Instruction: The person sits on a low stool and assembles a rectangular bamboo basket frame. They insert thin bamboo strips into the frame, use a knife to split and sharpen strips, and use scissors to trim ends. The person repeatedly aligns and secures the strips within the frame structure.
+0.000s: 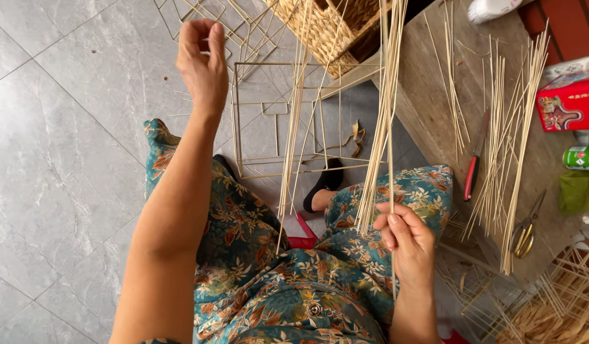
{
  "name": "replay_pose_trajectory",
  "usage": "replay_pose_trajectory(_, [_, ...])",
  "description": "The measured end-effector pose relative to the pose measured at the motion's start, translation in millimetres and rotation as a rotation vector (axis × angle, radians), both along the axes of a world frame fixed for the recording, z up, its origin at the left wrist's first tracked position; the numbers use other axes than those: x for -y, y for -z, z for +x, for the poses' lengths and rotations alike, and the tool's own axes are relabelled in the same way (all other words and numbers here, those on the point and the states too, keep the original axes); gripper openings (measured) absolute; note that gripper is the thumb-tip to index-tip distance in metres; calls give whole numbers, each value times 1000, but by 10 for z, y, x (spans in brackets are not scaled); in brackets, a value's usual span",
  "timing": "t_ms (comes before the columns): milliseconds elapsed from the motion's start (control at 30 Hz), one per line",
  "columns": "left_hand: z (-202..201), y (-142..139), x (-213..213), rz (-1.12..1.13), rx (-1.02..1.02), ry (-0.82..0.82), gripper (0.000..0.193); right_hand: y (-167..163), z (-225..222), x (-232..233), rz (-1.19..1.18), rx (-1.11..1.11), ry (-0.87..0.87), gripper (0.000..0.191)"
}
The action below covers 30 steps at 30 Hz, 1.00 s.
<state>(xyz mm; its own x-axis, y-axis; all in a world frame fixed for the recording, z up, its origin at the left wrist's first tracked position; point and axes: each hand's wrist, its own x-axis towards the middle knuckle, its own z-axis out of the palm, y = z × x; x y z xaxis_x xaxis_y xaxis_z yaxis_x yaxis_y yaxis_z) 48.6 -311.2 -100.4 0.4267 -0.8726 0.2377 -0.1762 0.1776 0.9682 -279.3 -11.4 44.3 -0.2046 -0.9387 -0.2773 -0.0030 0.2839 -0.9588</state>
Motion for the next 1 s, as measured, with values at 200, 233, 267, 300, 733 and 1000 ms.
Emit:
replay_pose_trajectory(200, [-261, -807, -655, 95, 588, 345, 38, 111, 124, 57, 12, 26, 42, 25])
replay_pose_trajectory(233, [-298, -858, -684, 112, 695, 371, 42, 104, 111, 60, -1, 29, 45, 25])
replay_pose_trajectory(267, [-330, -888, -673, 149, 734, 378, 41, 94, 106, 63, -22, 30, 49, 25])
replay_pose_trajectory(300, [-387, -894, -631, 175, 772, 382, 39, 87, 86, 64, -53, 28, 53, 24])
replay_pose_trajectory(733, [-518, -824, -917, 221, 734, 315, 23, -6, -106, -114, -138, 159, 59, 24])
replay_pose_trajectory(1000, [-270, -1185, -2530, 362, 591, 213, 27, 46, -128, -189, -175, 245, 4, 24])
